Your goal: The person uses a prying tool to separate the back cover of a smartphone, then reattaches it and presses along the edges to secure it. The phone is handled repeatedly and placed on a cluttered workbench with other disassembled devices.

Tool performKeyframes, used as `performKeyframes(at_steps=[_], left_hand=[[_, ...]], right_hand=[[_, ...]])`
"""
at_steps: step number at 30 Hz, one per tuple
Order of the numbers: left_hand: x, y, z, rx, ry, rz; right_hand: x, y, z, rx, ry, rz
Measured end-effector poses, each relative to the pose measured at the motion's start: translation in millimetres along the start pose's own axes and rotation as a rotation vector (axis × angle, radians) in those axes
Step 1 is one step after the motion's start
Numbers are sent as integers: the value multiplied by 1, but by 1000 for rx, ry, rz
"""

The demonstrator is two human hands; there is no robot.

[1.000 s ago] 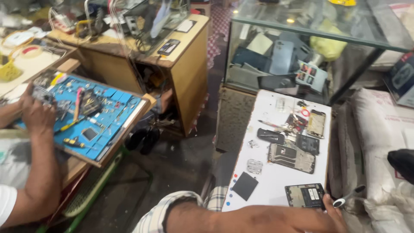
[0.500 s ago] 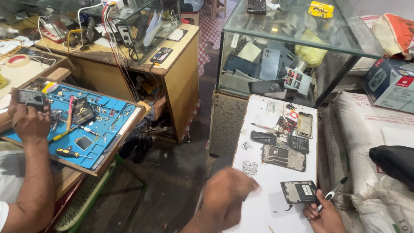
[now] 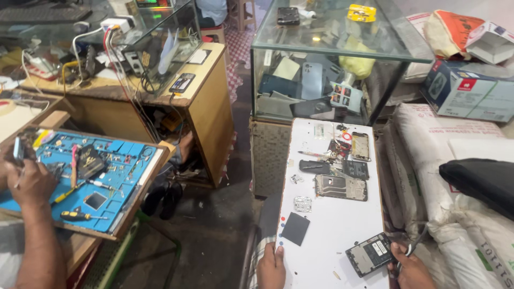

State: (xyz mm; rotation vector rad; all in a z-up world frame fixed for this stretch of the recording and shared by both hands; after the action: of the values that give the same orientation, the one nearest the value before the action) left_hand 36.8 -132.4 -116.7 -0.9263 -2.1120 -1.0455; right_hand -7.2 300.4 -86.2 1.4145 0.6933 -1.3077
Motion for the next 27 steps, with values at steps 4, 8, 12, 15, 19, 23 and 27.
performKeyframes(at_steps=[4,8,12,15,19,23,27], left_hand=[[-11,-12,9,69,219,-2],[-11,-8,2,172,238,16],[18,-11,-9,172,273,8],[26,-8,-15,131,272,-28],[56,-7,-31,202,301,194],[93,-3,-45,296,299,517],[52,-13,-27,191,237,135]], right_hand=[[-5,3,15,-42,-144,-139],[13,19,7,194,-282,-104],[-63,38,40,-54,811,-1137],[-49,29,31,-36,1127,-969],[-49,17,24,96,1045,-926],[-43,5,23,176,858,-901],[-18,4,14,88,755,-724]])
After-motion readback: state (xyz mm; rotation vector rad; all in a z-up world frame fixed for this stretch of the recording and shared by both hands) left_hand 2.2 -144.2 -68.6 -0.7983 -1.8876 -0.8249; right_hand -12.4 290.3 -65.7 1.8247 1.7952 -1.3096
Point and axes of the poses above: each hand's wrist, its own y-axis away from the middle knuckle, its own z-axis out of the palm, x = y × z, the point moved 8 cm from there along -y, towards the middle knuckle, and after that the axes turned 15 degrees about -z, right-handed, at the moved point
